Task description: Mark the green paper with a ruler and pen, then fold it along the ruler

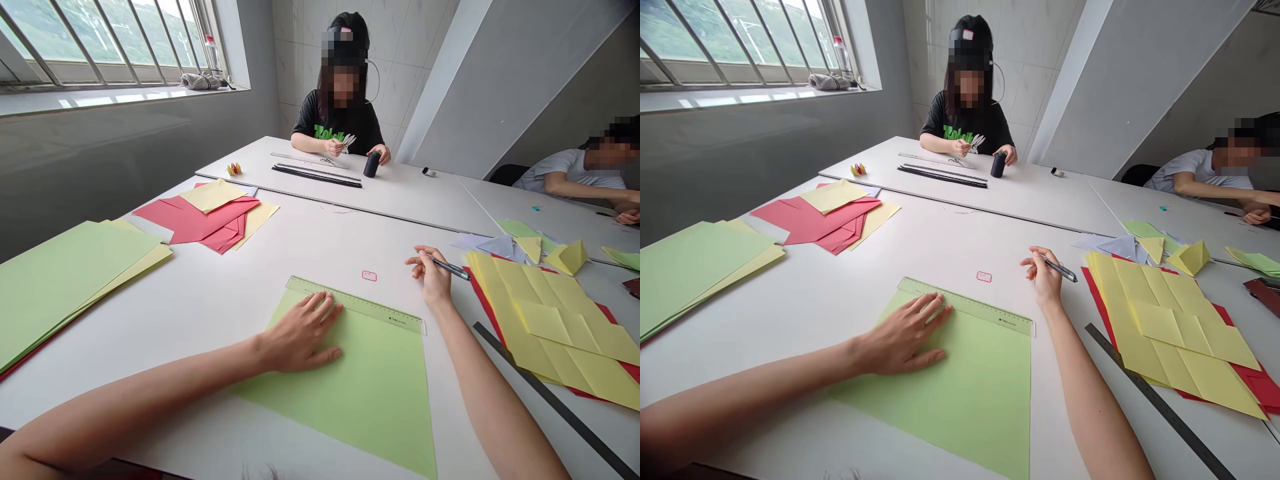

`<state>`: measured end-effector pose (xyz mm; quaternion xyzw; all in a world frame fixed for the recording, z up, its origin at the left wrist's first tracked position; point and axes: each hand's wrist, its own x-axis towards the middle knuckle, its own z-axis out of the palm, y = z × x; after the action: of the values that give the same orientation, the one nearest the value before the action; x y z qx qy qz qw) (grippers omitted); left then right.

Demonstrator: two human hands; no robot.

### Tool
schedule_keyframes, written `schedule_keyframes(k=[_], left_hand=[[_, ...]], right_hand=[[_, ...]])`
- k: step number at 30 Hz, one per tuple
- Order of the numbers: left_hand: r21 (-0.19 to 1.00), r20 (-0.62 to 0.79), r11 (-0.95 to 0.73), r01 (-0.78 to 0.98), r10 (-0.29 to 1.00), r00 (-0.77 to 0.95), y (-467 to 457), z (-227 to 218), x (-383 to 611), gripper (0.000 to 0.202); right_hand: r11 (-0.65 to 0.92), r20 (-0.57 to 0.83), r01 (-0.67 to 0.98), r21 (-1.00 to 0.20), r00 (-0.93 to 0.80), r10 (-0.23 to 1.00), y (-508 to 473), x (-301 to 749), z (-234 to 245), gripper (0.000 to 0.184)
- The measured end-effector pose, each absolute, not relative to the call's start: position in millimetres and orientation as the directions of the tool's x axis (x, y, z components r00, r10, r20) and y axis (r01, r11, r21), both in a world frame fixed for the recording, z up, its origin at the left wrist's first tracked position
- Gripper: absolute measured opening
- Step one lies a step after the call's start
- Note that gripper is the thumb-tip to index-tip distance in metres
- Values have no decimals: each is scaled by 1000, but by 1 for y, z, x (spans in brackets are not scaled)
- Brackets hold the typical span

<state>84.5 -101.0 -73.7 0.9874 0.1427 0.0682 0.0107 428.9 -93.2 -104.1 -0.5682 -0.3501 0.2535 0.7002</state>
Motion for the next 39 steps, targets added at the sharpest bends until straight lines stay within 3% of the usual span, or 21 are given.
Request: schedule_keyframes(k=[8, 15, 21, 24, 28, 31, 36, 39], left_hand=[[174, 114, -970, 172, 193, 974, -72, -71, 77, 73], [175, 55, -964, 202, 214, 975, -74, -68, 79, 73], [186, 89, -959, 214, 233, 968, -77, -67, 79, 64], [217, 135, -945, 245, 277, 951, -85, -70, 80, 55], [213, 143, -932, 295, 328, 934, -94, -74, 82, 54], [214, 140, -936, 281, 314, 939, -93, -72, 80, 50], [242, 139, -957, 162, 200, 970, -76, -65, 70, 45], [183, 165, -950, 252, 282, 945, -72, -69, 69, 44]], right_hand=[[159, 198, 120, -980, 488, 850, -94, 403, -99, 28], [159, 208, 148, -976, 418, 885, -96, 388, -88, 30], [177, 239, 273, -946, 211, 948, -108, 362, -68, 34], [185, 224, 433, -882, 40, 974, -116, 346, -64, 27], [267, 191, 654, -708, -186, 964, -125, 324, -67, 21], [339, 178, 693, -636, -295, 939, -130, 313, -69, 28], [410, 232, 671, -618, -342, 910, -132, 308, -77, 49], [397, 241, 703, -590, -316, 918, -130, 309, -88, 52]])
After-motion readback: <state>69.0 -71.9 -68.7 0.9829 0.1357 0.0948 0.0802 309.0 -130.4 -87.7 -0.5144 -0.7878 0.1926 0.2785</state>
